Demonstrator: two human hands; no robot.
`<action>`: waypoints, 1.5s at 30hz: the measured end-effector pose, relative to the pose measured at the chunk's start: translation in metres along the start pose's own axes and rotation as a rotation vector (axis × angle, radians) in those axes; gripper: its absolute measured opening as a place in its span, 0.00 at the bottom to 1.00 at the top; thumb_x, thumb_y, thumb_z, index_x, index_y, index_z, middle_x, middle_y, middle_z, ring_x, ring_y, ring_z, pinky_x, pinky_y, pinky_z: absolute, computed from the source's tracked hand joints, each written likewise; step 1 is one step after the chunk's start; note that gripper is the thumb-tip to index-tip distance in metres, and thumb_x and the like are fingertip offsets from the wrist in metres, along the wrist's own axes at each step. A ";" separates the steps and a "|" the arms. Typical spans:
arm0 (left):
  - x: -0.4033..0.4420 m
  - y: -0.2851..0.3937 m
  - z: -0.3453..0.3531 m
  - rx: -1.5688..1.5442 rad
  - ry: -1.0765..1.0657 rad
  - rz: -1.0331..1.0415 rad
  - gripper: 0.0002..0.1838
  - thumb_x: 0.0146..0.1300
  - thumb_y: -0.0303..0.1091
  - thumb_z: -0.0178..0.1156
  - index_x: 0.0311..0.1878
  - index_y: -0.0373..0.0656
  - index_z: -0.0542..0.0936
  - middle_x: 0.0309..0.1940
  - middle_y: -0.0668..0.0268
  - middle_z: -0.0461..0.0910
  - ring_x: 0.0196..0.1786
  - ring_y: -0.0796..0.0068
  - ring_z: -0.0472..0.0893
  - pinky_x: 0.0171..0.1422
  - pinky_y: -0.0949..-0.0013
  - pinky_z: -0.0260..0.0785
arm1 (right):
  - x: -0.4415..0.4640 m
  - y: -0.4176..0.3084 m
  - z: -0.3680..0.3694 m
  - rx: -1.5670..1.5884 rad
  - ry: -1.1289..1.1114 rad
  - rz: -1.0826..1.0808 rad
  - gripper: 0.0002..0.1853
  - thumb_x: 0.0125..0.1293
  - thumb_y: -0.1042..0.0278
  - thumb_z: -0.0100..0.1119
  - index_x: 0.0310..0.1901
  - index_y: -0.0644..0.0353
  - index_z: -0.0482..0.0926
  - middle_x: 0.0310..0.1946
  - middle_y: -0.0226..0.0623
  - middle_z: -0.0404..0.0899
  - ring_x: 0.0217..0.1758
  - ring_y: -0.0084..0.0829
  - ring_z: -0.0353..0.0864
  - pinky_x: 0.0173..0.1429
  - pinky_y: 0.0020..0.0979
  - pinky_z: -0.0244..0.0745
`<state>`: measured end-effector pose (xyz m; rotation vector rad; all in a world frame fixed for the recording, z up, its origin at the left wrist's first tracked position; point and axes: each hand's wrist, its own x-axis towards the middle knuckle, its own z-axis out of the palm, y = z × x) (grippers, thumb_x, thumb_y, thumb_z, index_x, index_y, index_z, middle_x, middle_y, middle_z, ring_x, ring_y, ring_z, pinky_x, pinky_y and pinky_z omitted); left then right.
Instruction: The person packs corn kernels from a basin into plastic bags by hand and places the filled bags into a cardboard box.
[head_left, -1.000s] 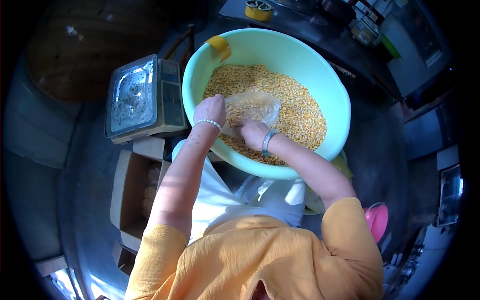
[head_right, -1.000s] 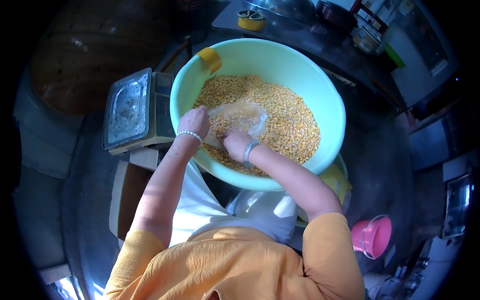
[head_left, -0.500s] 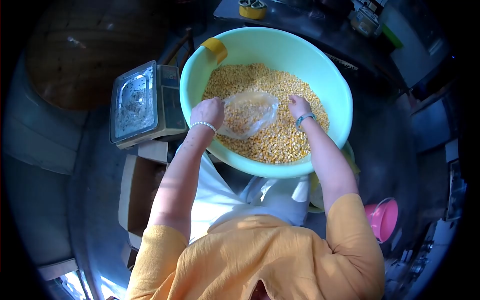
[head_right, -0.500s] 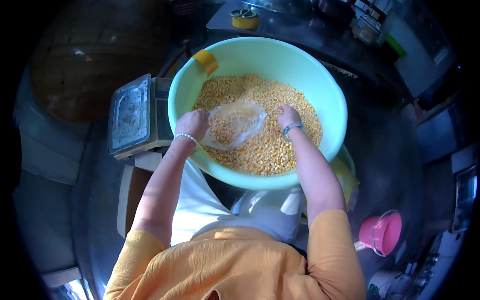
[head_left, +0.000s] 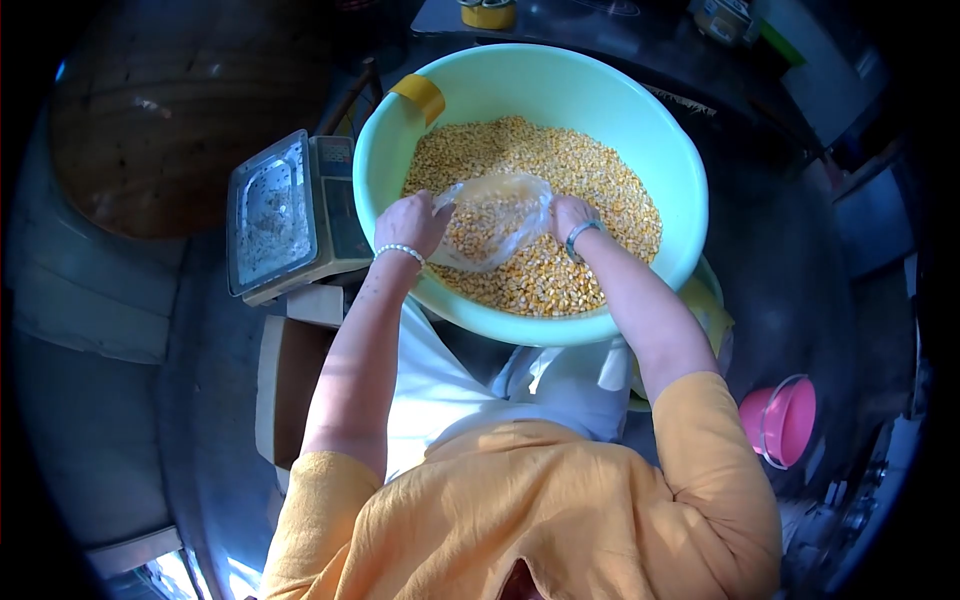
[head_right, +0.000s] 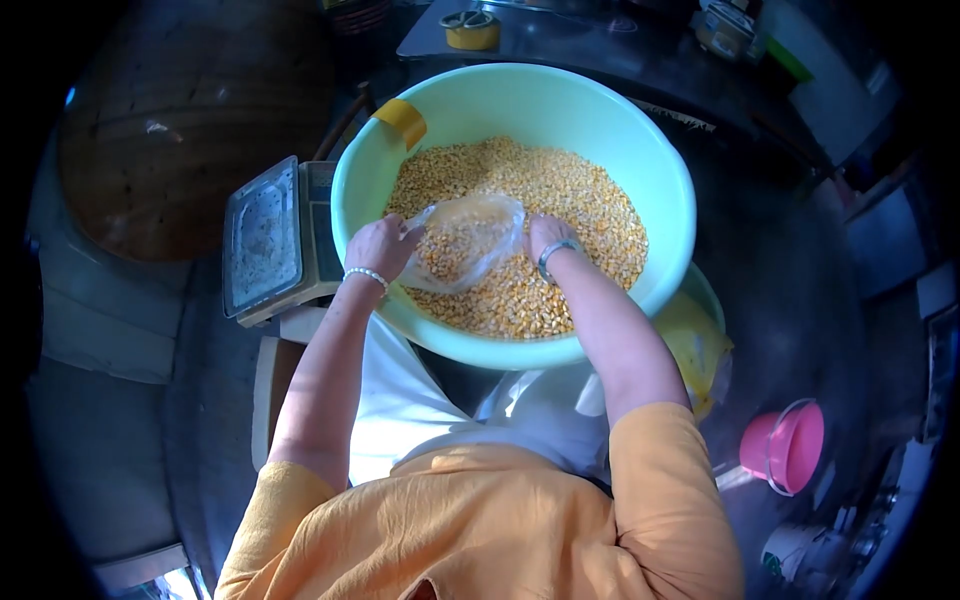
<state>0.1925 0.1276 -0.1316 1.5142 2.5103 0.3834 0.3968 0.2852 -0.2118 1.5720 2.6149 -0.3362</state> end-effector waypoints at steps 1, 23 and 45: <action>-0.002 0.000 -0.001 0.011 -0.003 0.015 0.17 0.58 0.47 0.55 0.36 0.41 0.78 0.34 0.55 0.81 0.39 0.56 0.80 0.46 0.59 0.71 | 0.000 0.000 0.001 -0.004 0.012 0.008 0.15 0.58 0.58 0.55 0.43 0.56 0.78 0.38 0.47 0.79 0.43 0.46 0.79 0.49 0.42 0.74; 0.006 -0.012 0.014 -0.033 0.101 0.035 0.10 0.57 0.29 0.47 0.32 0.39 0.79 0.32 0.51 0.81 0.39 0.54 0.80 0.46 0.58 0.72 | 0.016 0.002 -0.024 0.989 0.137 0.170 0.14 0.60 0.61 0.56 0.25 0.65 0.80 0.19 0.39 0.78 0.23 0.30 0.75 0.33 0.32 0.71; 0.005 -0.012 0.007 -0.089 0.116 0.034 0.07 0.58 0.30 0.50 0.35 0.40 0.75 0.32 0.52 0.80 0.39 0.53 0.80 0.45 0.57 0.72 | 0.013 -0.157 -0.014 0.519 -0.247 -0.333 0.09 0.57 0.75 0.47 0.31 0.62 0.79 0.27 0.43 0.79 0.31 0.32 0.78 0.39 0.31 0.72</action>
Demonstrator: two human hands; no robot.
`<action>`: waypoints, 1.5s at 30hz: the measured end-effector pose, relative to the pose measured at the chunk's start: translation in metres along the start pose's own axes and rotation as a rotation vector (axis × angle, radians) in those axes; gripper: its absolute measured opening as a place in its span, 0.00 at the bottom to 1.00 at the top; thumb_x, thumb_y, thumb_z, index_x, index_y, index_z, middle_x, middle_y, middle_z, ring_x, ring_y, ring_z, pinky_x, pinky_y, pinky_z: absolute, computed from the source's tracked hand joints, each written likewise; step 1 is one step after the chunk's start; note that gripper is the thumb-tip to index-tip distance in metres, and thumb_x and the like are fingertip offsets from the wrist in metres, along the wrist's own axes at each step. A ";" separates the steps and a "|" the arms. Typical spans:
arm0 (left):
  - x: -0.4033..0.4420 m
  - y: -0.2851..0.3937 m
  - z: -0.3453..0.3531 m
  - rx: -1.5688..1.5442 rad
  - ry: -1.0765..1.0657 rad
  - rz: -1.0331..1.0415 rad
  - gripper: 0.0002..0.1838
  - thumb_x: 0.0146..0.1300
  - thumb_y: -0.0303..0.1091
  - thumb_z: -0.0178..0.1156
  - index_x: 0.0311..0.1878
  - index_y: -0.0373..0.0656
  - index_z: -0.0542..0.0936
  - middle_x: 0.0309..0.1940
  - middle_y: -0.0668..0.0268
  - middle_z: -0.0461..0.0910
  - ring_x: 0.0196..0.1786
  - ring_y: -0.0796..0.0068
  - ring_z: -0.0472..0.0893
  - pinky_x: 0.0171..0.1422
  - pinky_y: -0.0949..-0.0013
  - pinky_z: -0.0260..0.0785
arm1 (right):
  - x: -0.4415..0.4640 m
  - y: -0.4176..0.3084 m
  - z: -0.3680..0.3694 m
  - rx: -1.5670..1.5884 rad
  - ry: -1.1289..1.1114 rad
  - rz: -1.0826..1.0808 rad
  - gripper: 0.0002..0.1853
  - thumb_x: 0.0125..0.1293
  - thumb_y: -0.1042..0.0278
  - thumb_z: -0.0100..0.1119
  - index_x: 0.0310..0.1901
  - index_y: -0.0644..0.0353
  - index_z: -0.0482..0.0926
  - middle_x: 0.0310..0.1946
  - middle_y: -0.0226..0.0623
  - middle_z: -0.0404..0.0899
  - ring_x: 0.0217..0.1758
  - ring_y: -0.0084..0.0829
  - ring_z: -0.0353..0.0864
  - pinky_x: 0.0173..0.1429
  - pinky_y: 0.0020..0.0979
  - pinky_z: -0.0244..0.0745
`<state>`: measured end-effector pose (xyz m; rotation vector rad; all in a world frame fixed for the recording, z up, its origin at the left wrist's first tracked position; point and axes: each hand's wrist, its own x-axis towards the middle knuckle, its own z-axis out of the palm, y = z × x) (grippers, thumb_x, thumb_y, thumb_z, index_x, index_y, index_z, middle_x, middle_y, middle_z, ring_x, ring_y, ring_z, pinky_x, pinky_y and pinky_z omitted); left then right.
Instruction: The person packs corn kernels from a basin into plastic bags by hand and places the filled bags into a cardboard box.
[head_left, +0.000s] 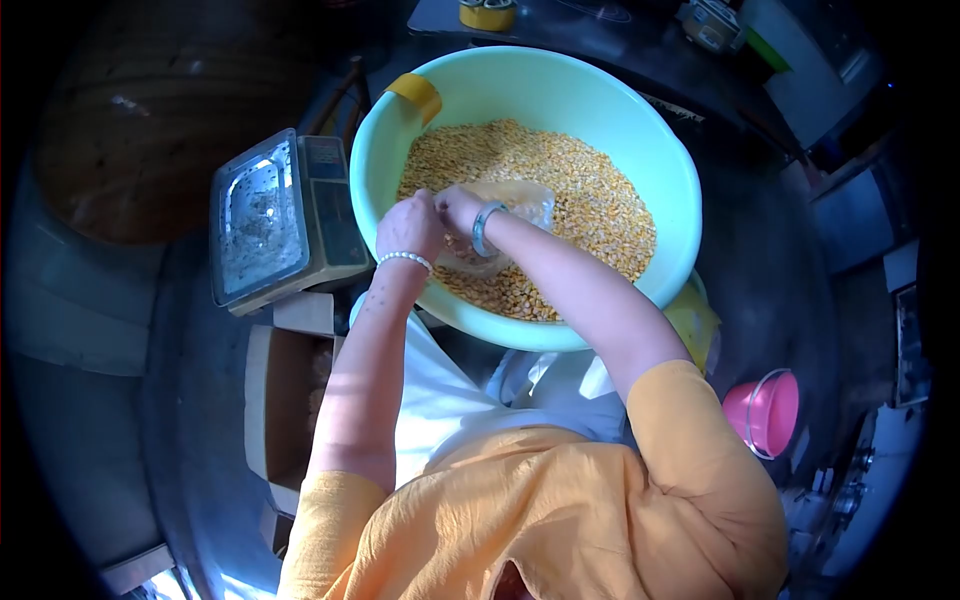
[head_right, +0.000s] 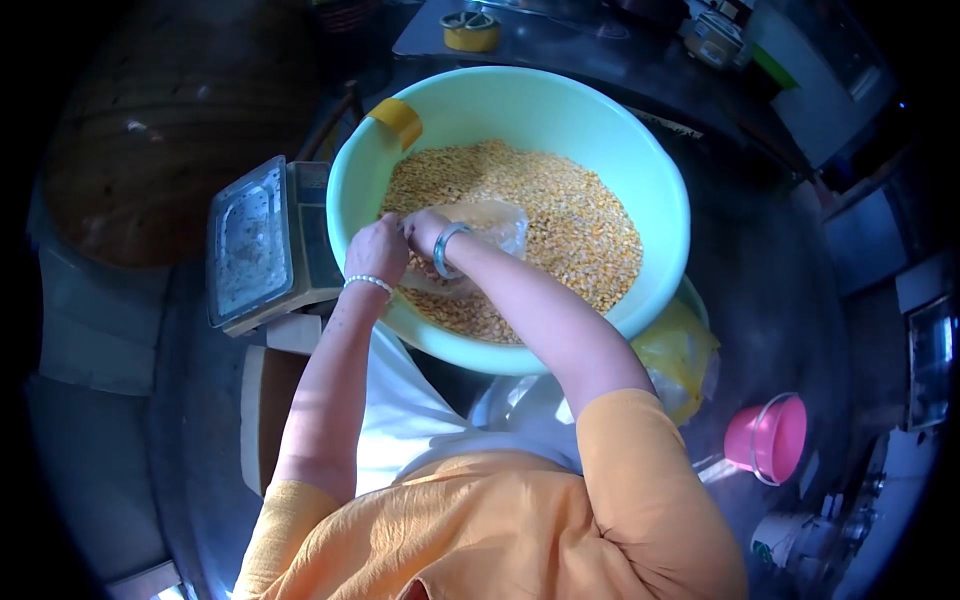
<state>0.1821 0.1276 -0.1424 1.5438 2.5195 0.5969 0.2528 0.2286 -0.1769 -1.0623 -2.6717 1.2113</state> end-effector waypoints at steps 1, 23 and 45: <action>0.002 -0.003 0.004 0.008 0.000 0.009 0.07 0.58 0.30 0.50 0.35 0.40 0.76 0.32 0.52 0.80 0.39 0.53 0.80 0.45 0.57 0.72 | -0.009 -0.001 -0.006 0.148 -0.010 0.045 0.09 0.56 0.77 0.46 0.32 0.62 0.79 0.27 0.43 0.80 0.32 0.32 0.79 0.40 0.32 0.72; -0.001 0.000 0.005 0.064 -0.023 0.031 0.12 0.56 0.39 0.53 0.34 0.41 0.77 0.32 0.52 0.80 0.38 0.53 0.79 0.46 0.56 0.70 | -0.056 0.072 -0.074 0.344 0.693 -0.224 0.09 0.58 0.78 0.50 0.33 0.60 0.82 0.26 0.37 0.82 0.29 0.27 0.82 0.38 0.27 0.77; -0.004 0.003 0.002 0.054 -0.042 0.032 0.11 0.57 0.39 0.53 0.33 0.41 0.77 0.31 0.55 0.80 0.38 0.55 0.79 0.45 0.56 0.71 | -0.060 0.119 -0.050 -0.404 0.190 0.337 0.22 0.62 0.49 0.48 0.49 0.58 0.75 0.48 0.49 0.76 0.53 0.44 0.75 0.57 0.41 0.70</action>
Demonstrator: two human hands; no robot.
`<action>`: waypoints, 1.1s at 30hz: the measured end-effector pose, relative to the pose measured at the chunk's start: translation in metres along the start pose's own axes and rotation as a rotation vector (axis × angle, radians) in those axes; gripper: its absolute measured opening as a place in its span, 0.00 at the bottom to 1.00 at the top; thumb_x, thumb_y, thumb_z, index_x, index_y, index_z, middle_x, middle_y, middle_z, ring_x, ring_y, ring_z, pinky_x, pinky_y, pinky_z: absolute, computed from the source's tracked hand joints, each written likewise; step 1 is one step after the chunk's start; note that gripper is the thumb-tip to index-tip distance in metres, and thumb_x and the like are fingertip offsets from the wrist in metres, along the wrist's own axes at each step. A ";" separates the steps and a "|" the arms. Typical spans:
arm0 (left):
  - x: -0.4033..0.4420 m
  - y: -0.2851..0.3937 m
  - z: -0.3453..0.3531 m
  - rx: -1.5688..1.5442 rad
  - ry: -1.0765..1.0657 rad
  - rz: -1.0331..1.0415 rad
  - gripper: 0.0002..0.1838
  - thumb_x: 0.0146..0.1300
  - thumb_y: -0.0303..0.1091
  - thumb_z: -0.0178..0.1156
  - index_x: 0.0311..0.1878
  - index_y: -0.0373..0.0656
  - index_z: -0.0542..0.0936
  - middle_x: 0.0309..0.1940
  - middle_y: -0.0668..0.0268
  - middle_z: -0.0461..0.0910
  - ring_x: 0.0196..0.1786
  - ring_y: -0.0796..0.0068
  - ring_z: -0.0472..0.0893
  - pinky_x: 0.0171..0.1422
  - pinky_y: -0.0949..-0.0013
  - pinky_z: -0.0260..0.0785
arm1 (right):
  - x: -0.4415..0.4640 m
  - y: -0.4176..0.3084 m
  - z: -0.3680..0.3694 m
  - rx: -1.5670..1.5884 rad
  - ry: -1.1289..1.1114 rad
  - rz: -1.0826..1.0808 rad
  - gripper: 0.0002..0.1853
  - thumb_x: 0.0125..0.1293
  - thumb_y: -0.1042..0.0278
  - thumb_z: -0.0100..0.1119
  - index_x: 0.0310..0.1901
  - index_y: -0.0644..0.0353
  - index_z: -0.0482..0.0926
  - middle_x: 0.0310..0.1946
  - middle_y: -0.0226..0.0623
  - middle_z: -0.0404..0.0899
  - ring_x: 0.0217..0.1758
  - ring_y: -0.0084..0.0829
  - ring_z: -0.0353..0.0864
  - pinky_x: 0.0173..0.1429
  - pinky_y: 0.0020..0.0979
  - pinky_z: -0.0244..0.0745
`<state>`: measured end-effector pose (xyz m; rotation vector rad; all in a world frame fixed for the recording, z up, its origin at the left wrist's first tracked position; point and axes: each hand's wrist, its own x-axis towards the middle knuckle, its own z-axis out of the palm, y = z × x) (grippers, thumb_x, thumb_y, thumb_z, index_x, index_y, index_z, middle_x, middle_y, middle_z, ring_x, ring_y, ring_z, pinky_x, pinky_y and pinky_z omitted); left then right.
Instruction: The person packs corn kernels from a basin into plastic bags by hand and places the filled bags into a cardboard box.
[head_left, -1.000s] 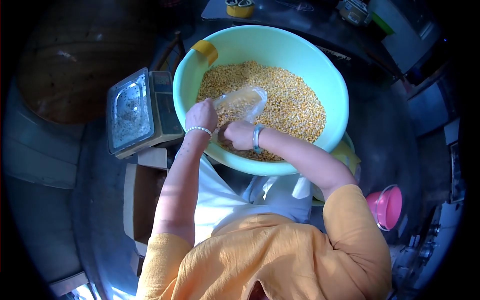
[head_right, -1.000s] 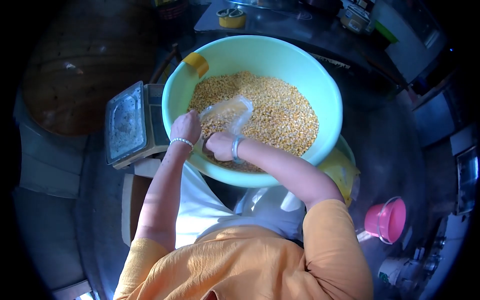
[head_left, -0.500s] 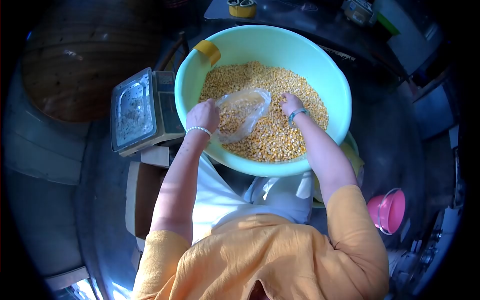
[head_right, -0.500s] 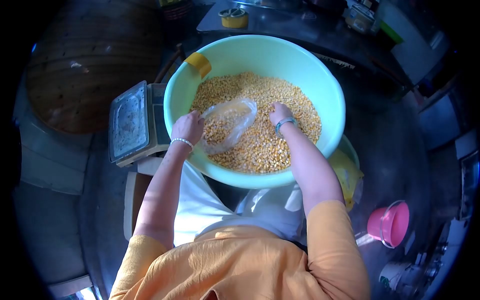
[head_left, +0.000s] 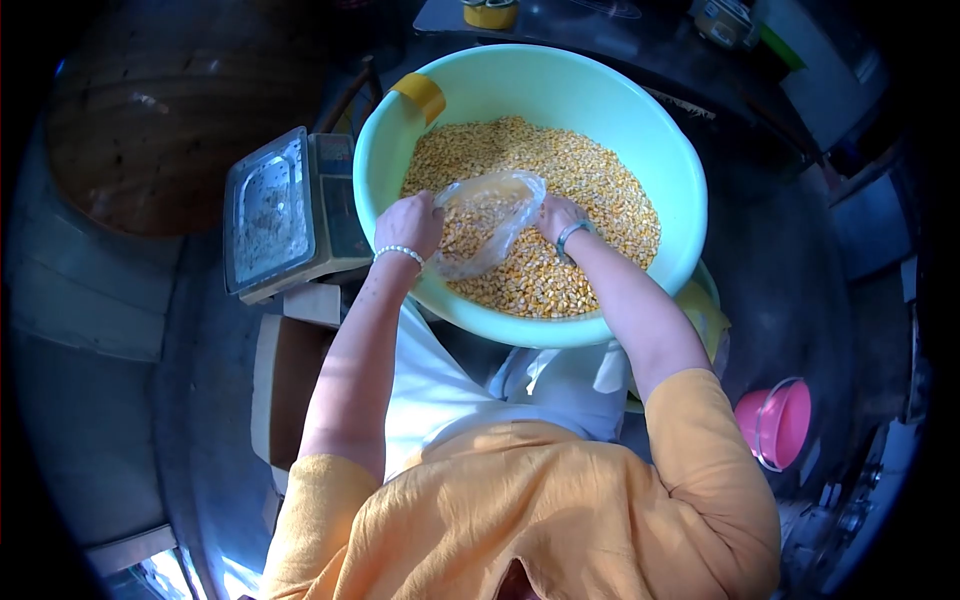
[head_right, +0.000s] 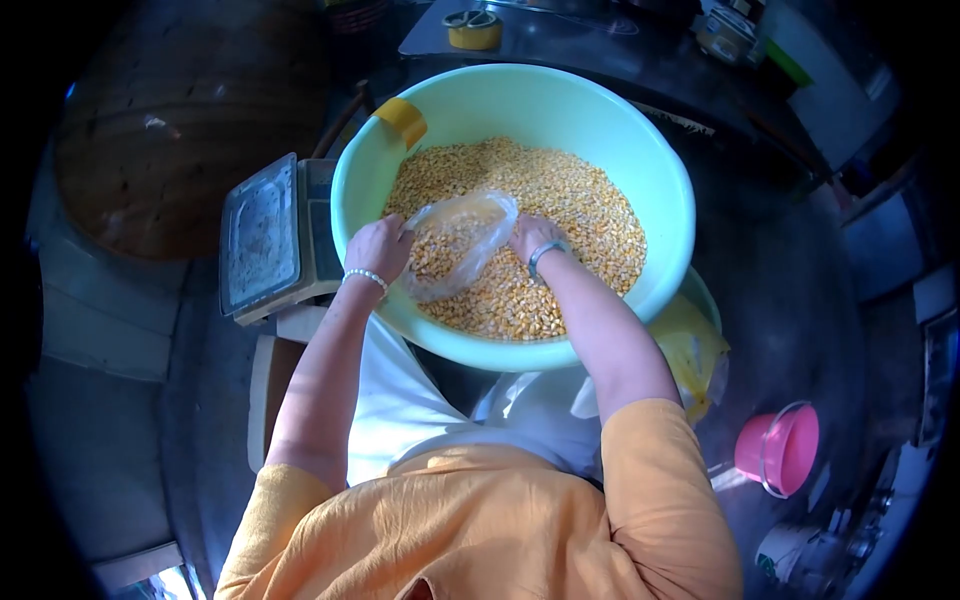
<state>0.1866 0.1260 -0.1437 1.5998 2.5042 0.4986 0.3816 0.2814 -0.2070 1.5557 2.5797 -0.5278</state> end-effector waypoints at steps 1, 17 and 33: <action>0.000 0.000 0.000 0.002 0.002 0.001 0.11 0.57 0.40 0.53 0.33 0.41 0.77 0.31 0.54 0.80 0.38 0.55 0.79 0.45 0.56 0.71 | -0.002 -0.001 0.000 -0.008 0.008 0.005 0.22 0.63 0.49 0.48 0.48 0.58 0.75 0.48 0.49 0.76 0.52 0.45 0.75 0.56 0.41 0.70; -0.001 0.001 -0.002 0.001 0.000 -0.002 0.12 0.58 0.38 0.51 0.34 0.40 0.79 0.32 0.54 0.81 0.38 0.55 0.80 0.46 0.57 0.71 | 0.014 0.017 0.007 0.211 0.206 0.010 0.14 0.61 0.59 0.51 0.31 0.62 0.80 0.32 0.53 0.79 0.39 0.51 0.78 0.46 0.43 0.73; 0.002 -0.007 0.004 -0.089 0.056 0.006 0.10 0.59 0.35 0.49 0.33 0.40 0.77 0.29 0.53 0.80 0.36 0.53 0.80 0.44 0.56 0.71 | -0.014 -0.093 -0.057 0.951 -0.228 -0.157 0.13 0.64 0.60 0.55 0.30 0.62 0.75 0.14 0.25 0.68 0.11 0.17 0.61 0.14 0.22 0.55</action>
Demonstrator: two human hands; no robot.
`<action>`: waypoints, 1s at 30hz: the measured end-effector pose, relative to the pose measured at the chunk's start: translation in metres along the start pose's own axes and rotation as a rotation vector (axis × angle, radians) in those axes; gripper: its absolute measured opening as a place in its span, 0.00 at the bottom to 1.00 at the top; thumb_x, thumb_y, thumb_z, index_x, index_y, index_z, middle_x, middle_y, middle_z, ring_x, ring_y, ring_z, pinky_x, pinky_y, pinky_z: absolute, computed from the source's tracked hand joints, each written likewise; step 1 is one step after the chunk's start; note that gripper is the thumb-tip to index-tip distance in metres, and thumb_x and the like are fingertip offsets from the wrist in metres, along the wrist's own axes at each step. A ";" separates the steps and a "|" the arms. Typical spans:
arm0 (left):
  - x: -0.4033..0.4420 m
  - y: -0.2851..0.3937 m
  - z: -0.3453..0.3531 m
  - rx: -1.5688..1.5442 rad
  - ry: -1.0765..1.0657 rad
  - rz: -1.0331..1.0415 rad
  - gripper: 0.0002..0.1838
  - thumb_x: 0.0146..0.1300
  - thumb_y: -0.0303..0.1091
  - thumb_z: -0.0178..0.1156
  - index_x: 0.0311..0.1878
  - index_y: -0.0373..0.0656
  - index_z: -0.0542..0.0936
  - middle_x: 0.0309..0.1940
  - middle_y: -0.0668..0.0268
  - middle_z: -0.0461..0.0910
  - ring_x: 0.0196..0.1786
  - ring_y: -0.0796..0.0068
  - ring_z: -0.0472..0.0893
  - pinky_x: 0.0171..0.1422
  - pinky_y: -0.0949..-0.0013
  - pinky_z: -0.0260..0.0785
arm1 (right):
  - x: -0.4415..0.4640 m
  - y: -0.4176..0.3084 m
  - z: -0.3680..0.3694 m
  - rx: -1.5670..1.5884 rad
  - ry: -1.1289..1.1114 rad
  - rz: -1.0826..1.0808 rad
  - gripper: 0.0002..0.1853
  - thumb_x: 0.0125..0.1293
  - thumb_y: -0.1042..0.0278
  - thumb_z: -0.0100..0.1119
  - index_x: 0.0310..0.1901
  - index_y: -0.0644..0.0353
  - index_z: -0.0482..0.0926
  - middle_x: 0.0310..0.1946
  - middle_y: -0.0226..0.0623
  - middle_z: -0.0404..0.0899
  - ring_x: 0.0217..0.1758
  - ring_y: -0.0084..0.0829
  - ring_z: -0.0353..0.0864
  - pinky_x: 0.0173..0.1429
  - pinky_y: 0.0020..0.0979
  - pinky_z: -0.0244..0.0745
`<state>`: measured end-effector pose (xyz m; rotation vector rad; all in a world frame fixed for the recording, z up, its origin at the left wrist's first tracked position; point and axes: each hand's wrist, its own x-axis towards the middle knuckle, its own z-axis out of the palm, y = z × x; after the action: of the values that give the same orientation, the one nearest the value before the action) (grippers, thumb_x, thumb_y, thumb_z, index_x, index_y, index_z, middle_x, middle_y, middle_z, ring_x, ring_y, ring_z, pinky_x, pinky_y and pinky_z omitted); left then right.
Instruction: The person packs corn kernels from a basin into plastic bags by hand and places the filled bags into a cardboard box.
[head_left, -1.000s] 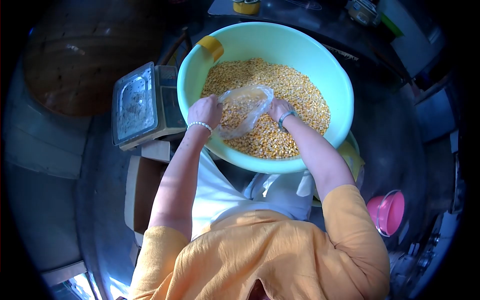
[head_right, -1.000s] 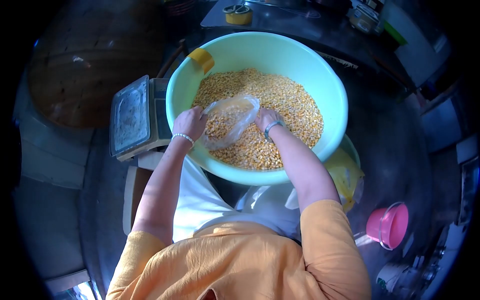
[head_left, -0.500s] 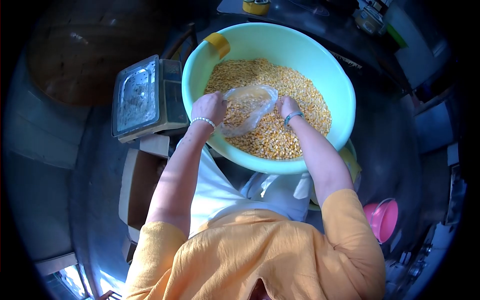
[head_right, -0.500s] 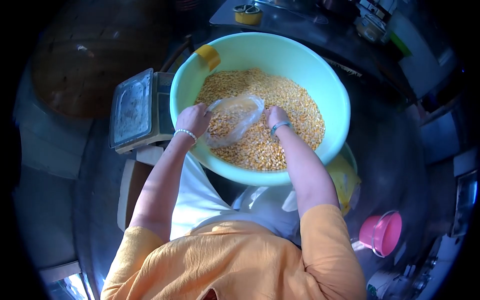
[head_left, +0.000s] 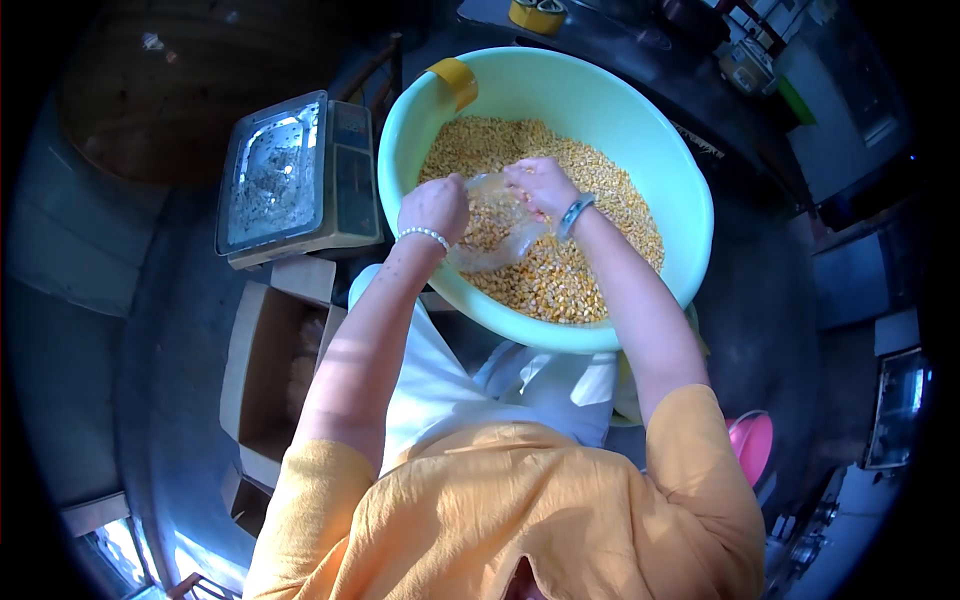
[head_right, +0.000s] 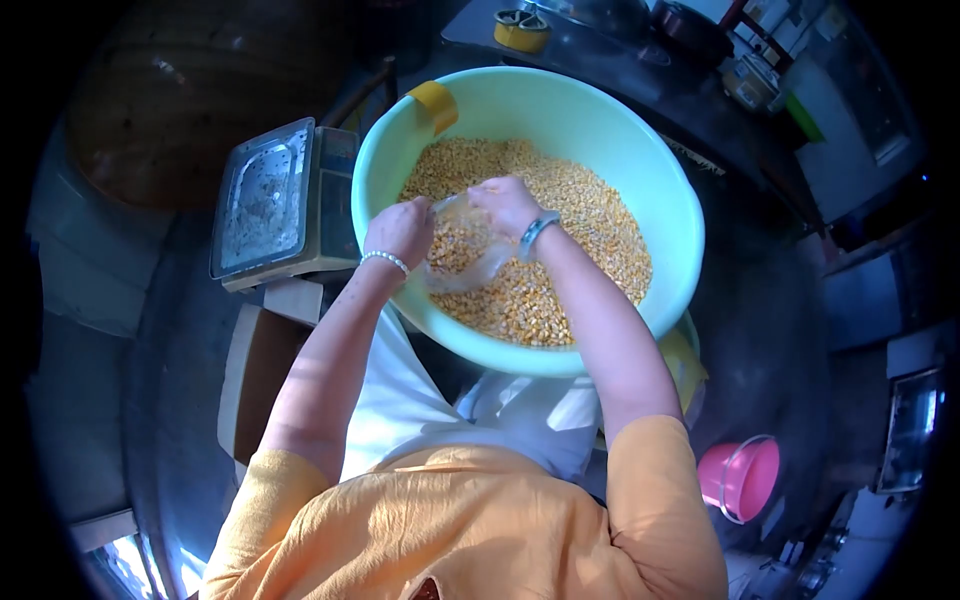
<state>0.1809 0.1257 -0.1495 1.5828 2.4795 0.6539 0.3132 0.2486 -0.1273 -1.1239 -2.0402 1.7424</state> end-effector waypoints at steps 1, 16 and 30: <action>0.000 0.001 -0.002 0.005 -0.006 -0.006 0.08 0.58 0.33 0.49 0.33 0.40 0.76 0.29 0.53 0.80 0.36 0.54 0.80 0.43 0.56 0.72 | 0.005 0.001 0.015 -0.029 -0.056 0.018 0.12 0.63 0.62 0.55 0.29 0.62 0.76 0.14 0.26 0.68 0.11 0.18 0.62 0.15 0.23 0.56; -0.003 0.000 -0.005 -0.067 0.011 0.005 0.10 0.63 0.35 0.47 0.36 0.42 0.77 0.29 0.52 0.80 0.36 0.53 0.80 0.43 0.55 0.71 | 0.061 0.084 0.009 -0.191 0.313 0.201 0.12 0.57 0.68 0.54 0.39 0.66 0.80 0.27 0.40 0.81 0.26 0.31 0.78 0.33 0.31 0.72; -0.004 0.003 -0.009 -0.022 -0.012 0.008 0.07 0.56 0.30 0.50 0.33 0.40 0.76 0.29 0.54 0.80 0.36 0.55 0.81 0.42 0.57 0.72 | 0.031 0.049 0.004 -0.400 0.137 0.011 0.08 0.62 0.71 0.51 0.36 0.63 0.79 0.26 0.35 0.77 0.24 0.26 0.78 0.22 0.27 0.76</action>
<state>0.1825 0.1208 -0.1405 1.5853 2.4500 0.6679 0.3095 0.2663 -0.1824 -1.3226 -2.3587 1.2488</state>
